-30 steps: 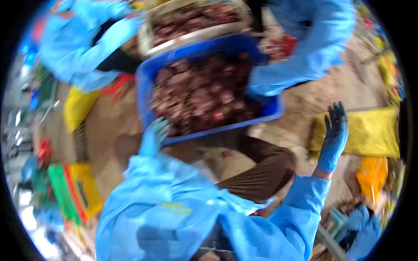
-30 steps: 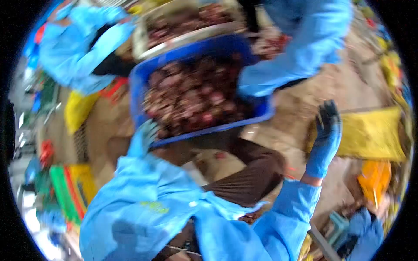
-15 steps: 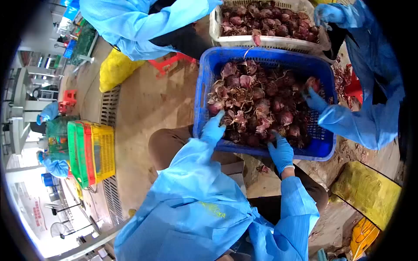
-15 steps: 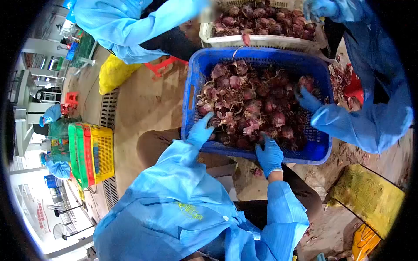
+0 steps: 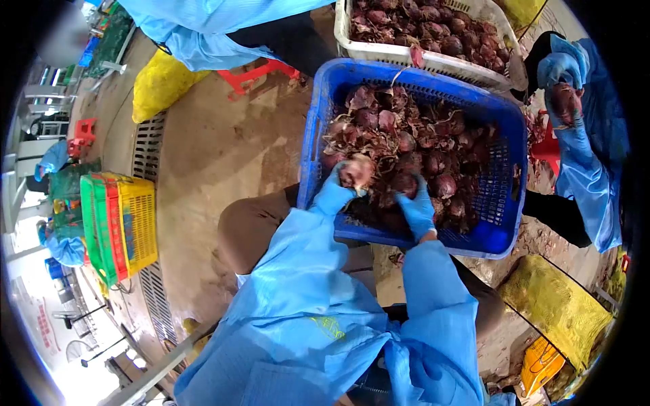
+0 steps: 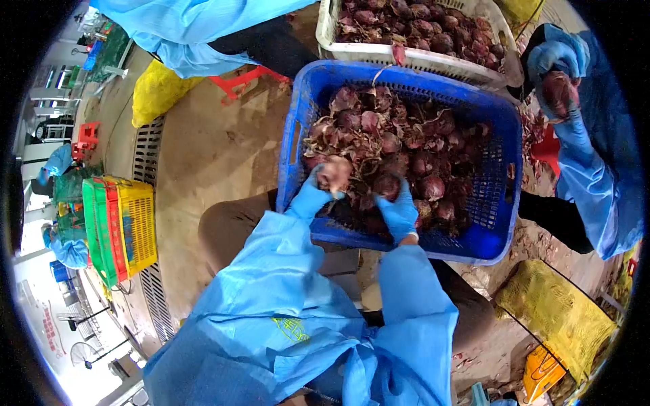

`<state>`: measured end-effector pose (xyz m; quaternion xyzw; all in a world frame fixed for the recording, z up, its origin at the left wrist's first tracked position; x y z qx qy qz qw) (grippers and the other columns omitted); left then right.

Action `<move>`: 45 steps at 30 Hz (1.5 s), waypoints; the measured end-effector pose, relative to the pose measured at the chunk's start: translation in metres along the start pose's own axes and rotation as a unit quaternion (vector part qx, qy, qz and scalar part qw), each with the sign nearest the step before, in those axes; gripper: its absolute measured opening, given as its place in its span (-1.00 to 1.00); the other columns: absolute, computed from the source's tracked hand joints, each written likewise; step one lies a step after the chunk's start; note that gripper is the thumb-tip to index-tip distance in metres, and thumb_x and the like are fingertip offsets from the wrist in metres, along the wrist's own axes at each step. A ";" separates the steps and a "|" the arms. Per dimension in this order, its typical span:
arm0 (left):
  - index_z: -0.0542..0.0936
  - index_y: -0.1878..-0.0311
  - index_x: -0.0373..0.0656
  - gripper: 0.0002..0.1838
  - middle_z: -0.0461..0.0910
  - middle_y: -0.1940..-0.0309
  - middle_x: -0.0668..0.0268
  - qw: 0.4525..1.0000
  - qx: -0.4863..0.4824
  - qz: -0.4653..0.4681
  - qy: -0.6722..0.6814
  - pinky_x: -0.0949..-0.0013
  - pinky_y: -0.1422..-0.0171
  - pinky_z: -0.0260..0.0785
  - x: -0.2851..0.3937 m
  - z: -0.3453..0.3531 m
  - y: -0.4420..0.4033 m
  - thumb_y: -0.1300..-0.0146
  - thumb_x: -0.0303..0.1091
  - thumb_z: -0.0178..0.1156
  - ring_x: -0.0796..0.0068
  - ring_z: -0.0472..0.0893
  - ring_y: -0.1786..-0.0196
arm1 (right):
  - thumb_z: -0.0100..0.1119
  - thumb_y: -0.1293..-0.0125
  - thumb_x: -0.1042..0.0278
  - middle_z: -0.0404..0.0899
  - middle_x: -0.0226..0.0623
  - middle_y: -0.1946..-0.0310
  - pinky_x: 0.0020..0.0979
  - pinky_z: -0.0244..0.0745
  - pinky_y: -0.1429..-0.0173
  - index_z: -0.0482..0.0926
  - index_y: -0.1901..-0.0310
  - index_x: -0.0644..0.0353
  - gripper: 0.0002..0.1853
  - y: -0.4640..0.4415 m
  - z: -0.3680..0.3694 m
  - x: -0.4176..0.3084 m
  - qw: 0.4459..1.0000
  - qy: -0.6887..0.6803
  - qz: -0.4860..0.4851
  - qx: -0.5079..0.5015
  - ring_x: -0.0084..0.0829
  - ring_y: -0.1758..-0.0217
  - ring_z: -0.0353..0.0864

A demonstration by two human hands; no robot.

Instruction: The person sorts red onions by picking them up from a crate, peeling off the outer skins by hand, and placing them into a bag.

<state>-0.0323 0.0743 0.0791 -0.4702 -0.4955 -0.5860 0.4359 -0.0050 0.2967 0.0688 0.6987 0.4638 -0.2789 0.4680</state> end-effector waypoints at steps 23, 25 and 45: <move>0.43 -0.06 -0.07 -0.25 0.53 0.17 0.21 0.768 -0.046 -0.326 0.549 0.24 0.29 0.39 0.091 0.092 0.106 -0.09 0.42 0.00 0.27 0.48 0.34 | 0.07 -0.10 -0.26 0.35 -0.21 -0.15 -0.08 0.30 -0.23 0.31 -0.21 0.05 -0.27 0.147 0.009 -0.094 0.615 -0.786 0.018 -0.062 -0.18 -0.15 0.37; 0.30 -0.27 -0.10 -0.27 0.40 -0.16 0.27 0.866 -0.075 -0.204 0.450 0.21 -0.22 0.33 0.091 0.077 0.092 -0.23 0.29 -0.04 0.22 0.44 -0.13 | 0.02 -0.13 -0.27 0.33 -0.20 -0.18 -0.02 0.19 -0.31 0.31 -0.21 0.07 -0.27 0.155 0.010 -0.097 0.627 -0.775 0.012 -0.075 -0.14 -0.22 0.31; 0.48 -0.10 -0.25 -0.66 0.42 -0.16 0.16 0.963 -0.175 0.206 -0.005 0.25 -0.41 0.02 0.261 0.231 0.142 -0.37 -0.27 -0.03 0.31 0.32 -0.28 | -0.10 -0.24 -0.22 0.49 -0.12 -0.06 -0.18 0.37 -0.22 0.45 -0.07 0.15 -0.39 0.150 -0.152 -0.079 0.435 -0.821 -0.369 0.003 -0.15 -0.08 0.48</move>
Point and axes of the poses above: each hand's wrist, its own y-axis away from the middle knuckle, its own z-axis out of the palm, x = y × z, the point moved 10 cm from there along -y, towards the middle knuckle
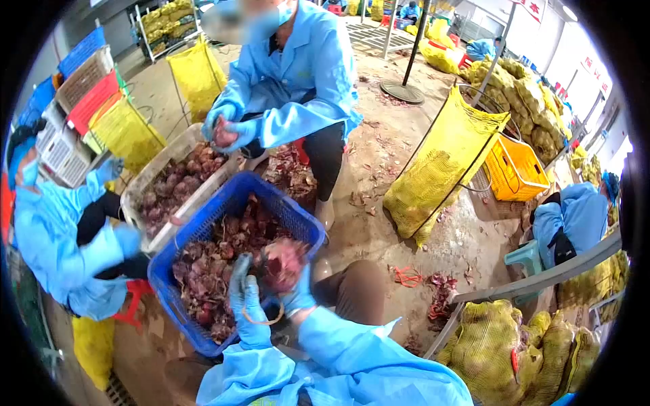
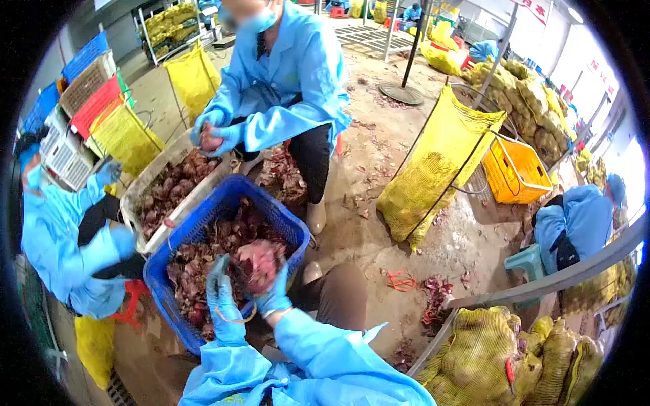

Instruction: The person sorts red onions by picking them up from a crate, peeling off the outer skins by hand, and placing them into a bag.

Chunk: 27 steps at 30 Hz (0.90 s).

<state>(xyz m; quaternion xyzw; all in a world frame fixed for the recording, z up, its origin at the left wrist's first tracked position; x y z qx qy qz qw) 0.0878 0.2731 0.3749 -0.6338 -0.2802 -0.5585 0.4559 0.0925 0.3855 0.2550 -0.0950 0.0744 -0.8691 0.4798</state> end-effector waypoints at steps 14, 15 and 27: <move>0.53 0.07 -0.09 -0.81 0.55 0.10 0.30 0.924 0.255 -0.275 -0.071 0.43 0.02 0.37 -0.221 -0.220 0.067 -0.32 -0.28 0.09 0.51 0.50 0.07 | 0.19 -0.15 0.05 0.53 -0.34 0.18 -0.27 0.48 -0.03 0.44 0.05 0.14 -0.58 -0.078 0.387 -0.592 0.635 0.520 -0.566 0.080 -0.37 0.13 0.54; 0.53 0.06 -0.10 -0.81 0.55 0.15 0.31 0.916 0.265 -0.290 -0.085 0.43 0.06 0.39 -0.225 -0.228 0.073 -0.32 -0.28 0.08 0.52 0.51 0.11 | 0.25 -0.10 0.10 0.54 -0.31 0.20 -0.32 0.48 0.00 0.44 0.04 0.17 -0.55 -0.062 0.387 -0.621 0.534 0.574 -0.606 0.134 -0.37 0.13 0.54; 0.49 -0.03 -0.16 -0.67 0.52 0.04 0.27 0.890 0.261 -0.366 -0.079 0.34 0.18 0.47 -0.240 -0.275 0.102 -0.31 -0.18 0.04 0.42 0.50 0.02 | -0.04 -0.27 0.46 0.36 -0.17 -0.20 -0.32 0.09 -0.36 0.42 -0.14 0.27 -0.62 -0.067 0.258 -0.331 0.324 0.882 -0.333 0.077 -0.35 -0.30 0.26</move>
Point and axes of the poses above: each hand's wrist, its own y-axis away from the middle knuckle, its own z-axis out of the palm, x = y × z, the point moved 10 cm from there along -y, towards the middle knuckle
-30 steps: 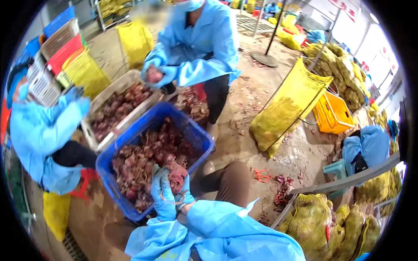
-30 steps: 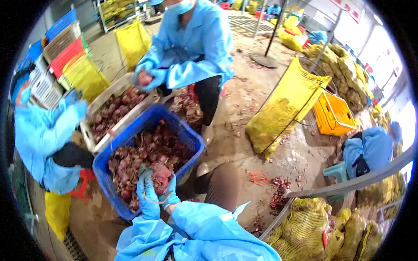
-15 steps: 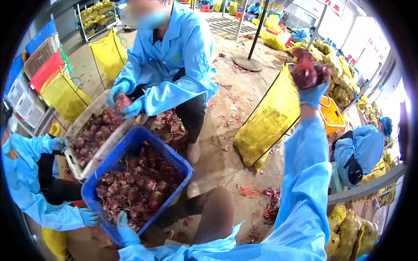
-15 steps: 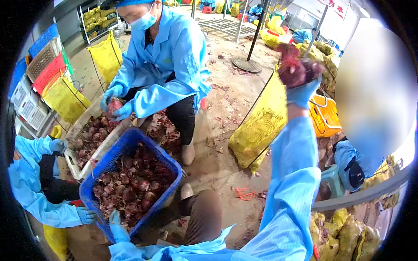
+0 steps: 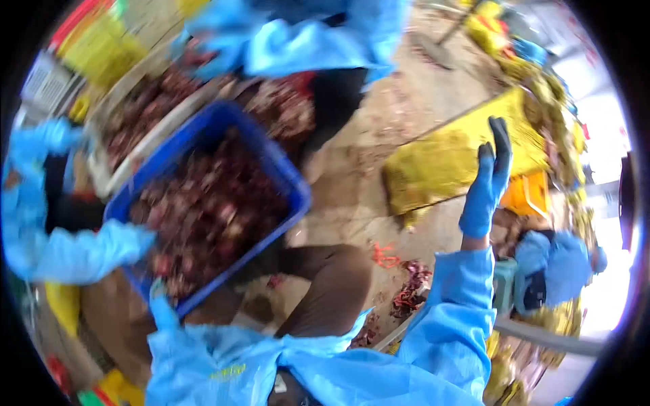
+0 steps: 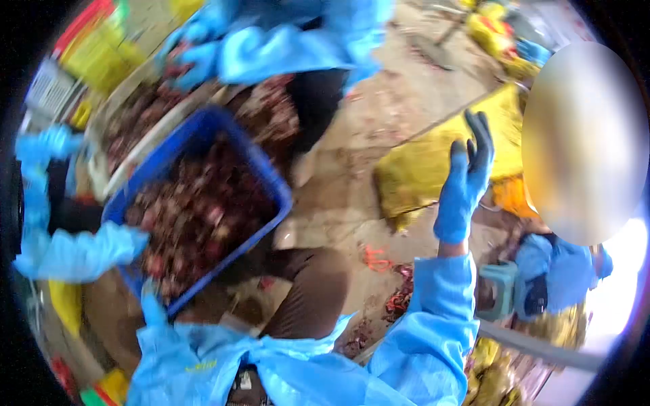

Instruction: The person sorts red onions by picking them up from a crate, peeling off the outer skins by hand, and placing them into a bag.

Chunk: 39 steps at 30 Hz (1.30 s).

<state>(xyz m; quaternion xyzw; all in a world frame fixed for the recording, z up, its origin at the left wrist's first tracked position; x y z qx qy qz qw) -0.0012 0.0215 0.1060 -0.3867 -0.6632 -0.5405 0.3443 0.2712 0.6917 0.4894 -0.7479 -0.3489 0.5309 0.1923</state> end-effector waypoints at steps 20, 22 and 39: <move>0.44 -0.06 -0.32 -0.29 0.51 0.01 -0.08 0.809 -0.166 -0.065 -0.560 0.15 -0.11 0.36 -0.043 0.039 -0.040 0.11 -0.04 0.36 0.00 0.52 -0.05 | 0.19 -0.02 0.08 0.36 0.13 -0.13 -0.14 0.38 -0.16 0.19 -0.32 0.09 -0.21 0.369 0.365 0.044 0.708 0.211 0.040 -0.673 0.03 -0.13 0.44; 0.48 -0.07 -0.16 -0.39 0.53 0.10 -0.05 0.783 -0.189 -0.033 -0.592 0.09 -0.03 0.41 -0.034 0.056 -0.038 0.07 -0.07 0.32 0.00 0.55 0.02 | 0.23 0.01 0.10 0.35 0.13 -0.15 -0.17 0.32 -0.25 0.10 -0.37 -0.01 -0.13 0.361 0.370 0.051 0.694 0.241 0.095 -0.672 0.04 -0.20 0.38; 0.31 -0.17 -0.06 -0.36 0.42 -0.01 0.04 0.935 -0.233 0.100 -0.249 0.12 -0.04 0.42 0.022 0.062 -0.011 0.03 -0.38 0.31 0.18 0.49 -0.04 | 0.32 0.09 -0.06 0.50 -0.20 -0.02 -0.06 0.38 -0.12 0.32 -0.22 -0.14 -0.24 0.368 0.420 0.044 0.626 0.367 -0.025 -0.687 -0.19 -0.02 0.55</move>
Point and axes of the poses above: each hand's wrist, its own y-axis away from the middle knuckle, its own z-axis out of the palm, x = y × z, the point moved 10 cm from there along -y, towards the middle knuckle
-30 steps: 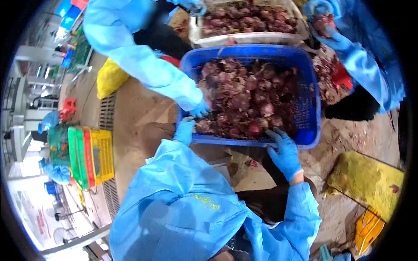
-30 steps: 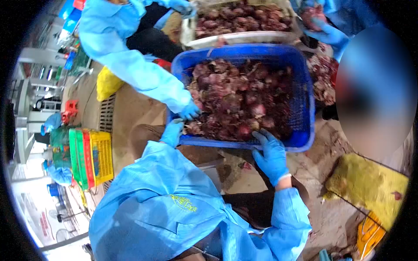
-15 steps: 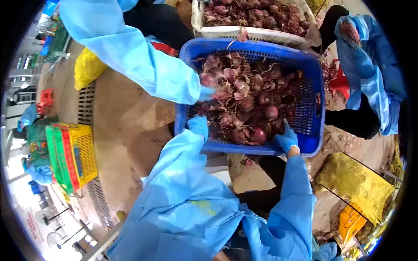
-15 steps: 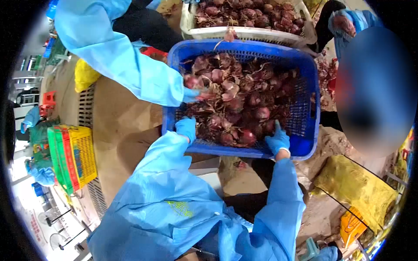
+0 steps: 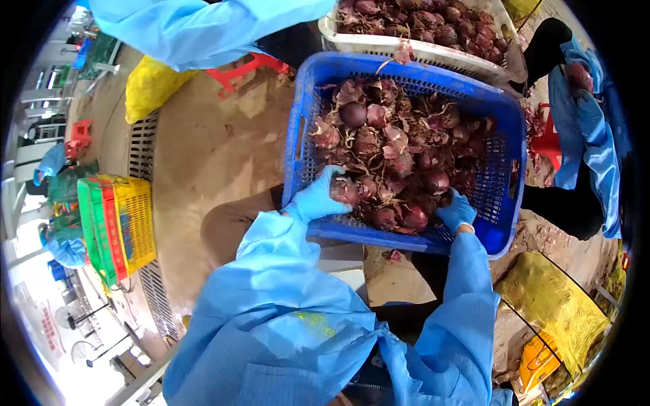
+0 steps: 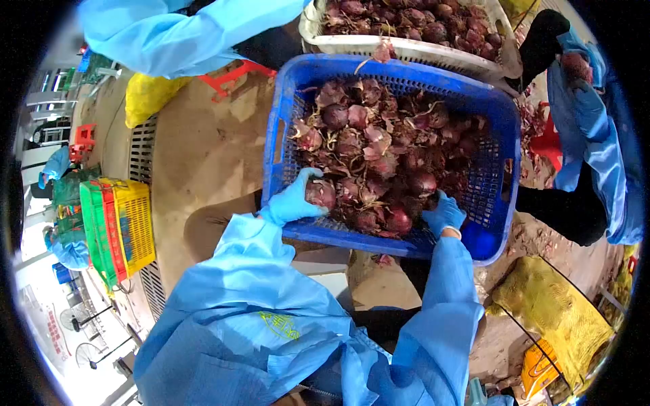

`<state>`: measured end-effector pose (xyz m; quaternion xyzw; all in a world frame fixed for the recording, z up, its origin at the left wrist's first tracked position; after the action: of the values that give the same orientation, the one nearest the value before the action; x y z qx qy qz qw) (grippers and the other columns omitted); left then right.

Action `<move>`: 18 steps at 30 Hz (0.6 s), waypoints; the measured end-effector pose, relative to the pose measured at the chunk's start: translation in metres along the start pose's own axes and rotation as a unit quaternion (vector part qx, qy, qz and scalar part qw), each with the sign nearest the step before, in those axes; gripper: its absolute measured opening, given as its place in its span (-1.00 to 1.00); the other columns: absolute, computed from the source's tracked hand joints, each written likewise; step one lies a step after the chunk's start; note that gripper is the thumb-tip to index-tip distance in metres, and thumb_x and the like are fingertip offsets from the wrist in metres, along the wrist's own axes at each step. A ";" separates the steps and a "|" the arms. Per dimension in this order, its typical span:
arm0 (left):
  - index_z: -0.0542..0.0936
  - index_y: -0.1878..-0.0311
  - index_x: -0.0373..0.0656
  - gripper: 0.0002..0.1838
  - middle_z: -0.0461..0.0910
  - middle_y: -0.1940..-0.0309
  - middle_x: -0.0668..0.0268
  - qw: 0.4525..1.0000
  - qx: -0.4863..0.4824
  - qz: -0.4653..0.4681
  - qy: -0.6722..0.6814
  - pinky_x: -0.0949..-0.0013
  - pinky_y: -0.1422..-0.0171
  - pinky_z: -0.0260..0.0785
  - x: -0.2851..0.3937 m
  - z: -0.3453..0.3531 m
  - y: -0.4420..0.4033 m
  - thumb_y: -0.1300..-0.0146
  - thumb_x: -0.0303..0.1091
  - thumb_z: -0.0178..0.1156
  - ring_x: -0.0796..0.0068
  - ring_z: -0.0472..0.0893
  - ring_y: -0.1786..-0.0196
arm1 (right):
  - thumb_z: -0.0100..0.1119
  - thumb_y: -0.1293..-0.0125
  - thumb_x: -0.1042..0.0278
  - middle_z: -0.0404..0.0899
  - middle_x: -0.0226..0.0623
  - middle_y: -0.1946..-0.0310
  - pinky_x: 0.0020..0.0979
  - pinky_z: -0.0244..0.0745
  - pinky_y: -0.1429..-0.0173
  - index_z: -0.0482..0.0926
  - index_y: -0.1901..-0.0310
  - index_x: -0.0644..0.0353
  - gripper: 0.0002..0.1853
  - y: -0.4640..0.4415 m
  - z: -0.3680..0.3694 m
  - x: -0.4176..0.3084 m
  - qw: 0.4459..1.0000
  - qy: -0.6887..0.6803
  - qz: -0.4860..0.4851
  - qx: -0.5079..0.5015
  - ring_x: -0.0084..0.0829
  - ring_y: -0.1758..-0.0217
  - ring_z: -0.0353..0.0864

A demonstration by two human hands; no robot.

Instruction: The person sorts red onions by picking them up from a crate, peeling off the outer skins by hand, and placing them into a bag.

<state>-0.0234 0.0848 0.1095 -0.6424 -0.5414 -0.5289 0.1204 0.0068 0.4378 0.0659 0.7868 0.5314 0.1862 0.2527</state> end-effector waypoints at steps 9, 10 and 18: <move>0.22 -0.30 -0.23 -0.40 0.32 -0.22 0.08 0.590 -0.106 -0.010 0.801 0.06 -0.28 0.30 0.069 0.021 0.048 -0.25 -0.17 0.07 0.14 0.39 -0.23 | 0.07 -0.17 -0.22 0.46 -0.17 -0.01 -0.16 0.47 -0.07 0.40 -0.08 0.11 -0.39 0.103 -0.028 -0.059 0.359 -0.927 -0.066 -0.091 -0.21 -0.02 0.48; 0.23 -0.29 -0.26 -0.42 0.33 -0.22 0.08 0.597 -0.100 0.012 0.796 0.03 -0.28 0.30 0.078 0.022 0.051 -0.32 -0.09 -0.07 0.12 0.38 -0.23 | 0.05 -0.16 -0.28 0.47 -0.16 -0.01 -0.12 0.42 -0.15 0.39 -0.11 0.11 -0.33 0.116 -0.019 -0.078 0.293 -0.947 -0.060 -0.118 -0.19 -0.04 0.48; 0.25 -0.33 -0.14 -0.55 0.29 -0.26 0.47 0.860 0.087 0.094 0.494 0.72 0.27 0.23 0.124 0.001 0.096 -0.40 -0.33 -0.10 0.82 0.26 0.40 | -0.10 -0.14 -0.43 0.17 -0.18 -0.31 0.13 0.07 -0.34 0.17 -0.32 0.02 -0.15 0.202 -0.032 -0.190 0.053 -0.963 -0.146 -0.219 -0.07 -0.33 0.18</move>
<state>0.0383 0.1192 0.2498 -0.3319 -0.3919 -0.7139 0.4760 0.0691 0.2051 0.2073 0.0881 -0.1415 -0.6685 0.7248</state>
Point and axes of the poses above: each hand's wrist, its own y-axis away from the middle knuckle, its own z-axis out of the palm, x = y × z, the point moved 10 cm from there along -y, towards the middle knuckle
